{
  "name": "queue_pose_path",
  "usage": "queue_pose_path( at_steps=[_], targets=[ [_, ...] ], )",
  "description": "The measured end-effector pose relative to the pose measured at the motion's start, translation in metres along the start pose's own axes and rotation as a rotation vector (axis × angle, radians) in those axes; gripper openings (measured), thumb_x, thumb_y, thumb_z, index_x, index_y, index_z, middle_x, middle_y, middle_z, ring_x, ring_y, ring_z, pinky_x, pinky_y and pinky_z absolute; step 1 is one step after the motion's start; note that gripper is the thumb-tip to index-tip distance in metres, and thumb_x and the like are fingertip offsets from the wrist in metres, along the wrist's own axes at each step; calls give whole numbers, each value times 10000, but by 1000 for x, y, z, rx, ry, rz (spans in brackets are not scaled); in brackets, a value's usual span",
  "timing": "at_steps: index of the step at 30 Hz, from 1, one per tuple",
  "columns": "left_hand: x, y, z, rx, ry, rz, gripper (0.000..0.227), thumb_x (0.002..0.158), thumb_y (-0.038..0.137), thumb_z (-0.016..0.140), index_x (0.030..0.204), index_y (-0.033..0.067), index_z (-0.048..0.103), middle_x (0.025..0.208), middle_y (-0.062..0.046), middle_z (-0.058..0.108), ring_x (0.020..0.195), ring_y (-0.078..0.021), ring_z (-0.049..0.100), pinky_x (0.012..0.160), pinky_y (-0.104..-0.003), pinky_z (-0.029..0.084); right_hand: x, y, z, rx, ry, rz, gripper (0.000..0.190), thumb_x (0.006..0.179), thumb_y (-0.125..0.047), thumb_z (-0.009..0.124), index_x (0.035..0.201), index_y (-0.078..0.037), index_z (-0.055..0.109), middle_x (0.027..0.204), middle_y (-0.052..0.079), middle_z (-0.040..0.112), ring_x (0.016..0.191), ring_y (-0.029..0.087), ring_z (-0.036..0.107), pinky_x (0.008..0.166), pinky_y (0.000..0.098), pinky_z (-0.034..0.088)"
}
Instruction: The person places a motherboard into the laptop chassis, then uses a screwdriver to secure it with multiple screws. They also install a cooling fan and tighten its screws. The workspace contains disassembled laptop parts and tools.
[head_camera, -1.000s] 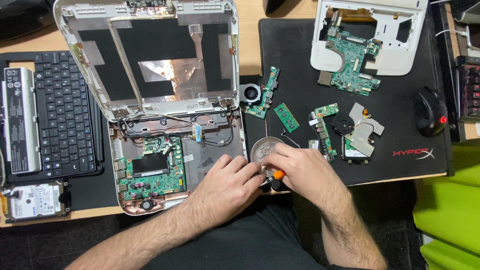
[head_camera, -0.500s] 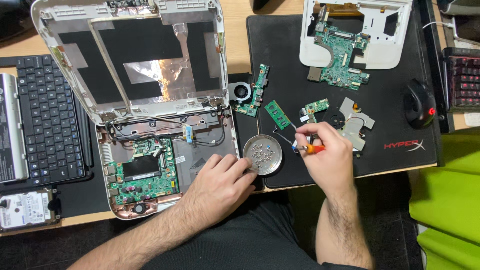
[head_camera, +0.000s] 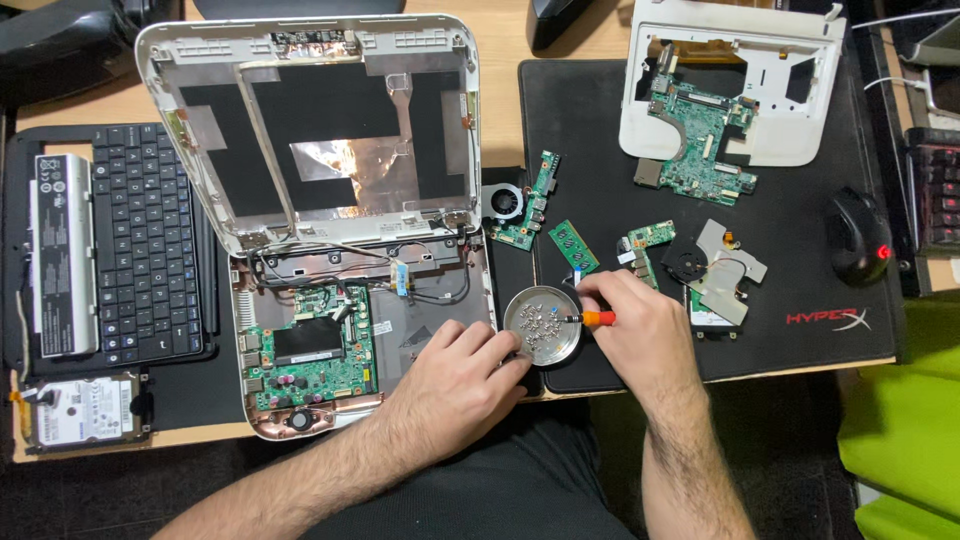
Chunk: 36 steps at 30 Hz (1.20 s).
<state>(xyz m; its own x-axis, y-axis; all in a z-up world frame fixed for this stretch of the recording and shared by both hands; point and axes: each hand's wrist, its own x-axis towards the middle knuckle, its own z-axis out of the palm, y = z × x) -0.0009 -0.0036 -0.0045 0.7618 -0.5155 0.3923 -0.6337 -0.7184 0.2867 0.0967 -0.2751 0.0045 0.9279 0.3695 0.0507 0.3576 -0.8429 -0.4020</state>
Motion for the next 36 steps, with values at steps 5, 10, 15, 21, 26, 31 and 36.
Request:
queue_pose_path(
  at_steps=[5, 10, 15, 21, 26, 31, 36],
  targets=[
    [-2, -1, -1, 1, -12, 5, 267, 1060, 299, 914, 1238, 136, 800, 1264, -83, 737, 962, -315, 645, 794, -482, 480, 1, 9, 8, -25, 23, -33, 200, 1034, -115, 820, 1207, -216, 811, 1135, -30, 865, 979, 302, 828, 789, 515, 618],
    [0, -2, -1, 10, 10, 8, 187, 1099, 267, 872, 1215, 137, 805, 1248, -77, 746, 955, -309, 649, 816, -484, 488, 0, 10, 6, 10, 40, -26, 181, 1030, -86, 817, 1167, -203, 801, 1084, -31, 858, 962, 264, 819, 818, 463, 608],
    [0, -1, -6, -118, 76, 62, 123, 1156, 169, 830, 1211, 62, 805, 1256, -108, 783, 1028, -320, 714, 1062, -494, 607, -5, 9, 2, 16, 112, -73, 164, 1019, -14, 893, 1117, -133, 837, 1176, -4, 851, 1037, 240, 828, 827, 422, 634],
    [-1, -3, -7, -103, 45, 45, 116, 1188, 204, 804, 1211, 90, 811, 1289, -87, 786, 1105, -315, 719, 1092, -498, 586, -20, -2, -18, 193, 187, -113, 205, 1017, -2, 960, 1186, -29, 847, 1173, 114, 809, 1117, 288, 782, 991, 407, 622],
    [1, 1, -7, -21, 11, 22, 106, 1160, 232, 814, 1132, 133, 789, 1331, -71, 772, 1098, -317, 687, 959, -511, 536, -42, -12, -14, 316, 117, 11, 274, 968, 24, 926, 1201, -83, 830, 1116, 70, 839, 989, 158, 829, 907, 291, 687],
    [-1, -1, -4, 51, -10, -10, 205, 1083, 331, 879, 1132, 148, 802, 1336, -42, 781, 1163, -309, 697, 987, -523, 519, -50, -7, 7, 310, 59, 12, 347, 916, -11, 935, 1220, -145, 835, 1119, 1, 887, 963, 154, 817, 942, 309, 651],
    [0, -1, -2, 67, 36, -40, 359, 879, 296, 975, 1144, 110, 820, 1290, -94, 756, 1242, -321, 720, 1030, -514, 551, -43, -14, 12, 423, 149, -14, 196, 980, -38, 948, 1124, -159, 892, 1036, 59, 910, 779, 322, 827, 766, 433, 686]
  ],
)
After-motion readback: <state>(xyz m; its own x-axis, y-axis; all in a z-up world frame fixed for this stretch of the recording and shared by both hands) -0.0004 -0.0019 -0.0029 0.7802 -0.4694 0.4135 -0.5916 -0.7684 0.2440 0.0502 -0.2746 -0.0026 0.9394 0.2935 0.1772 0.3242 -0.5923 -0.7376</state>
